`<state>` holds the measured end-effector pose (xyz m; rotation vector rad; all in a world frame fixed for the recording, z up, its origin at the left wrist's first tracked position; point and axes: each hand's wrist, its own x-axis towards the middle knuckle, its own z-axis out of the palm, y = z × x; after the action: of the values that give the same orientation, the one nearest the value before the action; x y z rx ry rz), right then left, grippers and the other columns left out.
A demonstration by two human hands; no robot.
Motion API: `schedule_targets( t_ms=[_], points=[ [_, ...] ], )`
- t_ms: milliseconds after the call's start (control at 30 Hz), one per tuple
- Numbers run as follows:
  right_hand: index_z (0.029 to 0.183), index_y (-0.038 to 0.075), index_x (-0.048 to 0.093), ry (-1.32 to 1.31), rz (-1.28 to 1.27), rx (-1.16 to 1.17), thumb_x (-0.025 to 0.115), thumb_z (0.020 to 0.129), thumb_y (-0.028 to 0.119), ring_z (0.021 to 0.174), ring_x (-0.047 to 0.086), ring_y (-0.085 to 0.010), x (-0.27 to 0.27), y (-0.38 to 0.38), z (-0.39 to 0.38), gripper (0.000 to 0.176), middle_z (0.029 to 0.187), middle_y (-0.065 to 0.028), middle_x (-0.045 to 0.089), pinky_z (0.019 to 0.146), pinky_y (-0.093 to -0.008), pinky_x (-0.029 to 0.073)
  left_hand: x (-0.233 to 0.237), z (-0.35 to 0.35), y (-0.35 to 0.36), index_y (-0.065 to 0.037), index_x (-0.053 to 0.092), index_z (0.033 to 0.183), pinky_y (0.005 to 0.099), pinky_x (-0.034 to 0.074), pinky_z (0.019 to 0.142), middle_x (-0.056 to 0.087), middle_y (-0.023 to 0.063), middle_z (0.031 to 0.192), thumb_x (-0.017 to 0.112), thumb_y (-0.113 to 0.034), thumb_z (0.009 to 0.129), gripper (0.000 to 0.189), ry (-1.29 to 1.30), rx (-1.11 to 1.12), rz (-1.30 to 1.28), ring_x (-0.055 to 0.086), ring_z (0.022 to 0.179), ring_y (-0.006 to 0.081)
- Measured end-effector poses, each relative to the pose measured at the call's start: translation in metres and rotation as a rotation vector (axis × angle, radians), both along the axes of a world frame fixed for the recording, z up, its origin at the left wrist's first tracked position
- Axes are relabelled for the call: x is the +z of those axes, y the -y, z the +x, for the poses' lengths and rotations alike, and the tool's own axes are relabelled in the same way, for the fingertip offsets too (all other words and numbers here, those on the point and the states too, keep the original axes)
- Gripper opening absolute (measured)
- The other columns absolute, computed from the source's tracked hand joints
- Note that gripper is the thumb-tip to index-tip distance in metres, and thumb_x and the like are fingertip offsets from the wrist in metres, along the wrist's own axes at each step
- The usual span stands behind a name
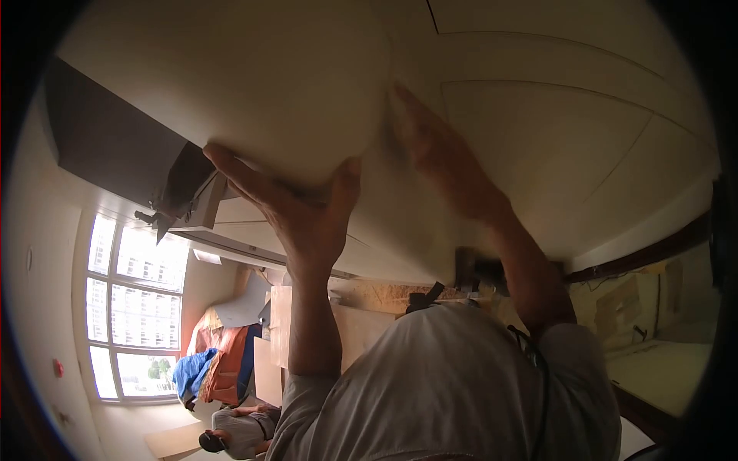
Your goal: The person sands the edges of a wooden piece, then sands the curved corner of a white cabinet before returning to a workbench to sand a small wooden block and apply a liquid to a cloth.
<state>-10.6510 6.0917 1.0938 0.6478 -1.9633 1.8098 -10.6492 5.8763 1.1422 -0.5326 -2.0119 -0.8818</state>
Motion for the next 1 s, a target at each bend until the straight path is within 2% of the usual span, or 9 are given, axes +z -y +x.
schedule_targets(
  t_ms=[133,200,433,500,633,700,800,867,1000],
  points=[
    [0.165,0.002,0.027,-0.189,0.243,-0.139,0.059,0.104,0.027,0.098,0.060,-0.0200,0.001,0.027,0.025,0.073,0.115,-0.0123,0.062,0.092,-0.0357,0.051,0.001,-0.001,0.005,-0.004,-0.014,0.165,0.0589,0.018,0.125,-0.005,0.0320,0.169,0.090,-0.035,0.080,0.138,0.012,-0.072,-0.011,0.002,0.158,0.0456],
    [0.165,0.006,0.026,-0.047,0.150,-0.024,0.060,0.105,0.029,0.106,0.068,-0.0299,-0.003,0.032,0.032,0.073,0.123,-0.0199,0.063,0.094,-0.0390,0.054,0.000,0.000,0.009,0.000,-0.016,0.163,0.0605,0.013,0.125,-0.007,0.0344,0.168,0.089,-0.036,0.081,0.138,0.007,-0.103,-0.015,-0.002,0.158,0.0481],
    [0.164,0.006,0.030,-0.051,0.286,-0.072,0.063,0.102,0.027,0.097,0.068,-0.0272,0.003,0.031,0.040,0.073,0.113,-0.0162,0.067,0.088,-0.0377,0.055,0.007,0.001,0.025,-0.002,-0.010,0.165,0.0540,0.014,0.127,-0.001,0.0290,0.172,0.084,-0.018,0.086,0.124,0.032,-0.198,-0.039,0.001,0.160,0.0426],
    [0.159,0.000,0.039,-0.141,0.350,-0.067,0.065,0.100,0.028,0.081,0.058,-0.0242,0.005,0.029,0.045,0.070,0.096,-0.0128,0.058,0.080,-0.0370,0.050,0.008,-0.001,0.031,-0.003,-0.008,0.166,0.0525,0.014,0.127,0.003,0.0276,0.172,0.083,-0.013,0.086,0.121,0.042,-0.239,0.001,0.002,0.161,0.0406],
    [0.148,-0.001,0.052,-0.389,0.223,-0.137,0.069,0.097,0.032,0.074,0.054,-0.0246,-0.004,0.016,0.031,0.063,0.092,-0.0128,0.055,0.071,-0.0357,0.048,0.005,-0.006,0.043,-0.007,0.002,0.168,0.0491,0.026,0.125,0.015,0.0250,0.171,0.078,-0.005,0.087,0.111,0.065,-0.348,0.026,0.018,0.158,0.0389],
    [0.126,0.008,0.069,-0.313,0.288,-0.306,0.080,0.087,0.016,0.080,0.063,-0.0278,0.016,0.018,0.038,0.042,0.096,-0.0102,0.062,0.076,-0.0410,0.054,0.002,-0.010,0.046,-0.010,0.011,0.169,0.0451,0.039,0.119,0.023,0.0246,0.169,0.071,0.005,0.087,0.103,0.104,-0.460,0.118,0.036,0.151,0.0381],
    [0.122,0.007,0.069,-0.361,0.329,-0.372,0.082,0.086,0.019,0.080,0.063,-0.0293,0.029,0.022,0.031,0.040,0.096,-0.0125,0.063,0.074,-0.0401,0.054,-0.001,-0.004,0.046,-0.010,0.017,0.168,0.0428,0.040,0.117,0.032,0.0237,0.166,0.069,0.008,0.086,0.099,0.222,-0.490,0.256,0.042,0.148,0.0362],
    [0.120,0.002,0.069,-0.402,0.615,-0.504,0.084,0.086,0.022,0.083,0.066,-0.0297,0.026,0.014,0.027,0.042,0.096,-0.0151,0.063,0.073,-0.0384,0.055,-0.004,-0.003,0.055,-0.007,0.026,0.166,0.0422,0.042,0.114,0.045,0.0217,0.159,0.071,0.005,0.086,0.093,0.077,-0.212,0.038,0.046,0.145,0.0376],
    [0.121,-0.002,0.069,-0.536,0.358,-0.472,0.082,0.090,0.027,0.082,0.065,-0.0290,0.048,0.025,0.019,0.045,0.096,-0.0139,0.064,0.074,-0.0391,0.055,-0.013,-0.006,0.072,-0.005,0.017,0.167,0.0398,0.054,0.100,0.042,0.0232,0.158,0.074,0.006,0.083,0.102,0.133,-0.403,0.130,0.057,0.133,0.0321]
  ],
)
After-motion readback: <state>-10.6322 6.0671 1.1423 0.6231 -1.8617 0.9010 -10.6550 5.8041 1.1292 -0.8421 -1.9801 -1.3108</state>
